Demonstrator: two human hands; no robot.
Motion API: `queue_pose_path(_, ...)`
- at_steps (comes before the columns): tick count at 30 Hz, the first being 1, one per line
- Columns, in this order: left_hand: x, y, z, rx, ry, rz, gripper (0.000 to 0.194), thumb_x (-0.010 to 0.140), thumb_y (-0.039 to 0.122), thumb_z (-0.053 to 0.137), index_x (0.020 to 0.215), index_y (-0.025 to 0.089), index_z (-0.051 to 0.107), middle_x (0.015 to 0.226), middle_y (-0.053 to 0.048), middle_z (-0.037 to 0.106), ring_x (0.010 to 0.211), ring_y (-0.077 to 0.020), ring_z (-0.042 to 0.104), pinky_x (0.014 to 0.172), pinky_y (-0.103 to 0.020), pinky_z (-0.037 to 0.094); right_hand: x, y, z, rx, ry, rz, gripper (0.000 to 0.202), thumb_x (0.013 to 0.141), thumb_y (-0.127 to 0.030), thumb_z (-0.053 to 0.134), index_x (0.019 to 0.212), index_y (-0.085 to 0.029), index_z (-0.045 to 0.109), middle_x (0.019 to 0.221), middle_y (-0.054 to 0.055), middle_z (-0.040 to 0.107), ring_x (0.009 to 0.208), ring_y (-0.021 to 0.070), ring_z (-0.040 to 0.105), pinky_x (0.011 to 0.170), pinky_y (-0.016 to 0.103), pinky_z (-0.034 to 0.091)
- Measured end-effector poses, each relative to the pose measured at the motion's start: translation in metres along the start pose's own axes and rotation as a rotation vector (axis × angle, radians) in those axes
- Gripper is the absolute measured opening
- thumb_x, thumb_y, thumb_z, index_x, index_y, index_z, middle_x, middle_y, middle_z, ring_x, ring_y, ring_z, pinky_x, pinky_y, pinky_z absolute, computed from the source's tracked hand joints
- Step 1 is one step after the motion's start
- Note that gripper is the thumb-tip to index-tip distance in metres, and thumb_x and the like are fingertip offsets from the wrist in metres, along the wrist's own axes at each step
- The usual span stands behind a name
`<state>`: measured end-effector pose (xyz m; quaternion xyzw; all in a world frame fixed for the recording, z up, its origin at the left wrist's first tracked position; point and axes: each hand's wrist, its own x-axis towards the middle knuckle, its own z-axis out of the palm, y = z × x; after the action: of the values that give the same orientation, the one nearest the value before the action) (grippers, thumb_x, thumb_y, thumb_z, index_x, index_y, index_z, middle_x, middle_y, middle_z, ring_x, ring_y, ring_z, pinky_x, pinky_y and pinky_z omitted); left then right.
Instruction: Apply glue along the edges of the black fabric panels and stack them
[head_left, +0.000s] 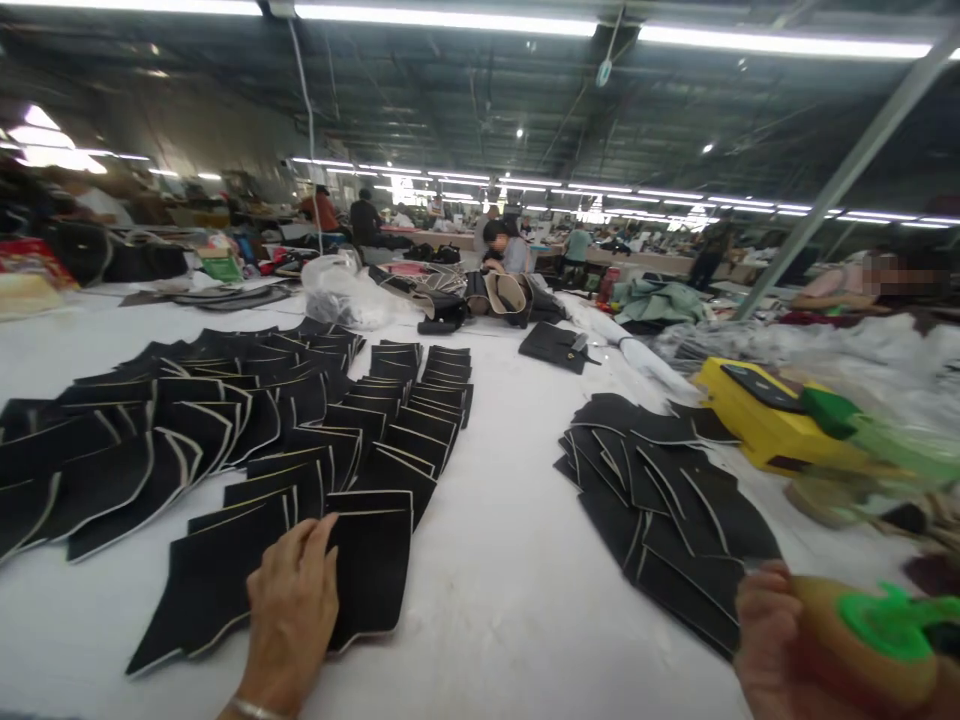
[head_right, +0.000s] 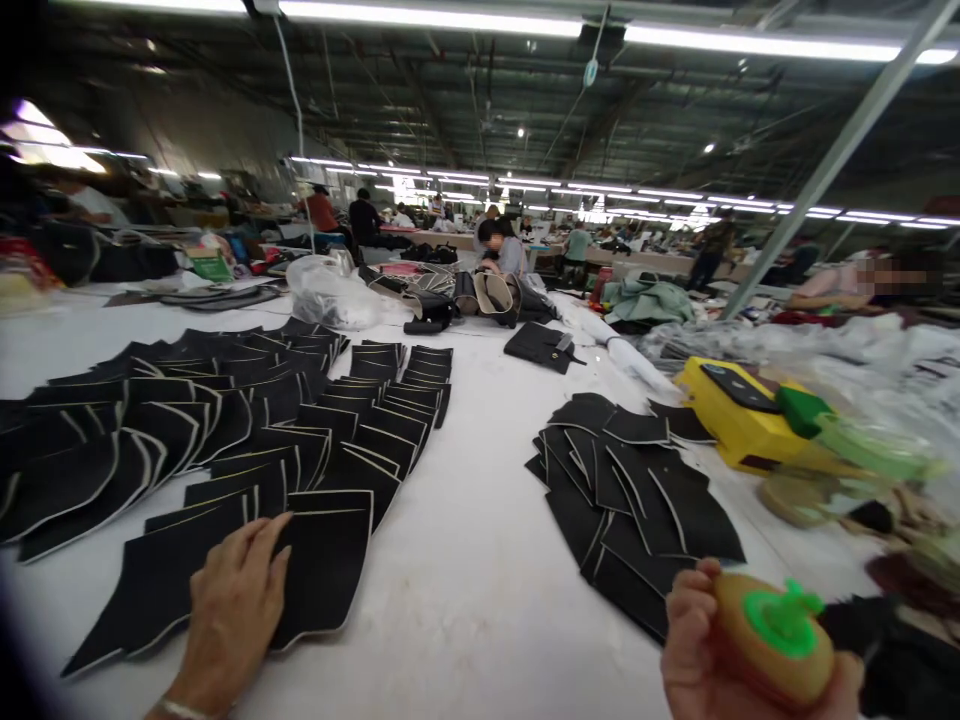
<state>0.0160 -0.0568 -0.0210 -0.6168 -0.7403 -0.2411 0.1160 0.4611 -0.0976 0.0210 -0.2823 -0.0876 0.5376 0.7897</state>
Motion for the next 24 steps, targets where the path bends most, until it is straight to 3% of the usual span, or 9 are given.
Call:
queue_pose_path(3, -0.007, 0.016, 0.004, -0.085, 0.048, 0.106, 0.037, 0.094, 0.034, 0.038, 0.126, 0.023, 0.052, 0.122, -0.014, 0.056, 0.11, -0.033, 0.054, 0.089, -0.05, 0.043, -0.015, -0.016, 0.032, 0.062, 0.124, -0.275, 0.058, 0.071, -0.06, 0.068, 0.109, -0.017, 0.065, 0.095, 0.009, 0.068, 0.081, 0.0215, 0.067, 0.065, 0.035, 0.063)
queue_pose_path(6, -0.015, 0.047, 0.017, -0.364, -0.022, 0.316, 0.038, 0.091, 0.039, 0.046, 0.127, 0.031, 0.051, 0.127, -0.008, 0.054, 0.114, -0.0302, 0.054, 0.098, -0.046, 0.044, -0.021, -0.05, 0.047, 0.185, 0.147, -0.459, 0.055, 0.08, -0.061, 0.054, 0.11, -0.017, 0.065, 0.089, 0.006, 0.069, 0.079, 0.0213, 0.068, 0.081, 0.051, 0.059)
queue_pose_path(10, -0.024, 0.127, 0.022, -0.591, -0.495, 0.681, 0.035, 0.091, 0.036, 0.045, 0.124, 0.035, 0.056, 0.129, -0.003, 0.056, 0.109, -0.0227, 0.059, 0.093, -0.033, 0.051, -0.043, -0.102, 0.035, 0.421, 0.05, -0.637, 0.064, 0.085, -0.065, 0.033, 0.116, -0.017, 0.062, 0.09, 0.006, 0.069, 0.079, 0.0234, 0.069, 0.093, 0.069, 0.041)
queue_pose_path(12, -0.025, 0.179, 0.017, -0.592, -0.713, 0.785, 0.037, 0.091, 0.029, 0.043, 0.125, 0.03, 0.056, 0.13, -0.005, 0.055, 0.111, -0.0218, 0.057, 0.097, -0.032, 0.048, -0.059, -0.119, 0.023, 0.496, 0.01, -0.719, 0.062, 0.086, -0.065, 0.03, 0.117, -0.023, 0.064, 0.09, 0.005, 0.071, 0.08, 0.0233, 0.07, 0.093, 0.067, 0.041)
queue_pose_path(14, -0.022, 0.23, 0.017, -0.565, -0.775, 0.834, 0.043, 0.088, 0.023, 0.047, 0.13, 0.024, 0.052, 0.132, -0.008, 0.054, 0.119, -0.0246, 0.05, 0.103, -0.036, 0.043, -0.071, -0.128, 0.012, 0.519, 0.004, -0.76, 0.058, 0.085, -0.063, 0.031, 0.113, -0.026, 0.066, 0.089, 0.003, 0.071, 0.077, 0.0221, 0.07, 0.09, 0.06, 0.048)
queue_pose_path(16, -0.017, 0.273, 0.023, -0.539, -0.789, 0.773, 0.053, 0.085, 0.029, 0.054, 0.136, 0.017, 0.044, 0.135, -0.013, 0.05, 0.123, -0.0284, 0.046, 0.105, -0.04, 0.039, -0.079, -0.131, 0.004, 0.506, 0.055, -0.761, 0.058, 0.086, -0.063, 0.03, 0.107, -0.025, 0.068, 0.085, 0.003, 0.07, 0.072, 0.0206, 0.07, 0.085, 0.052, 0.053)
queue_pose_path(19, -0.01, 0.313, 0.042, -0.512, -0.809, 0.481, 0.051, 0.082, 0.03, 0.06, 0.127, 0.01, 0.045, 0.126, -0.018, 0.052, 0.121, -0.0297, 0.046, 0.101, -0.04, 0.037, -0.083, -0.129, -0.006, 0.506, 0.217, -0.732, 0.057, 0.09, -0.061, 0.026, 0.094, -0.021, 0.067, 0.078, 0.003, 0.066, 0.065, 0.0184, 0.068, 0.079, 0.045, 0.058)
queue_pose_path(21, -0.009, 0.326, 0.053, -0.528, -0.828, 0.381, 0.042, 0.078, 0.027, 0.062, 0.115, 0.012, 0.048, 0.118, -0.016, 0.055, 0.116, -0.0291, 0.05, 0.096, -0.039, 0.039, -0.083, -0.126, -0.013, 0.533, 0.308, -0.705, 0.053, 0.089, -0.06, 0.03, 0.09, -0.019, 0.065, 0.076, 0.004, 0.063, 0.061, 0.0169, 0.066, 0.075, 0.043, 0.06)
queue_pose_path(24, -0.012, 0.331, 0.062, -0.6, -0.897, 0.351, 0.025, 0.074, 0.027, 0.065, 0.093, 0.018, 0.051, 0.092, -0.007, 0.062, 0.095, -0.0245, 0.059, 0.082, -0.034, 0.043, -0.082, -0.12, -0.026, 0.506, 0.326, -0.673, 0.041, 0.082, -0.056, 0.046, 0.092, -0.019, 0.061, 0.079, 0.004, 0.063, 0.063, 0.0161, 0.065, 0.074, 0.04, 0.061)
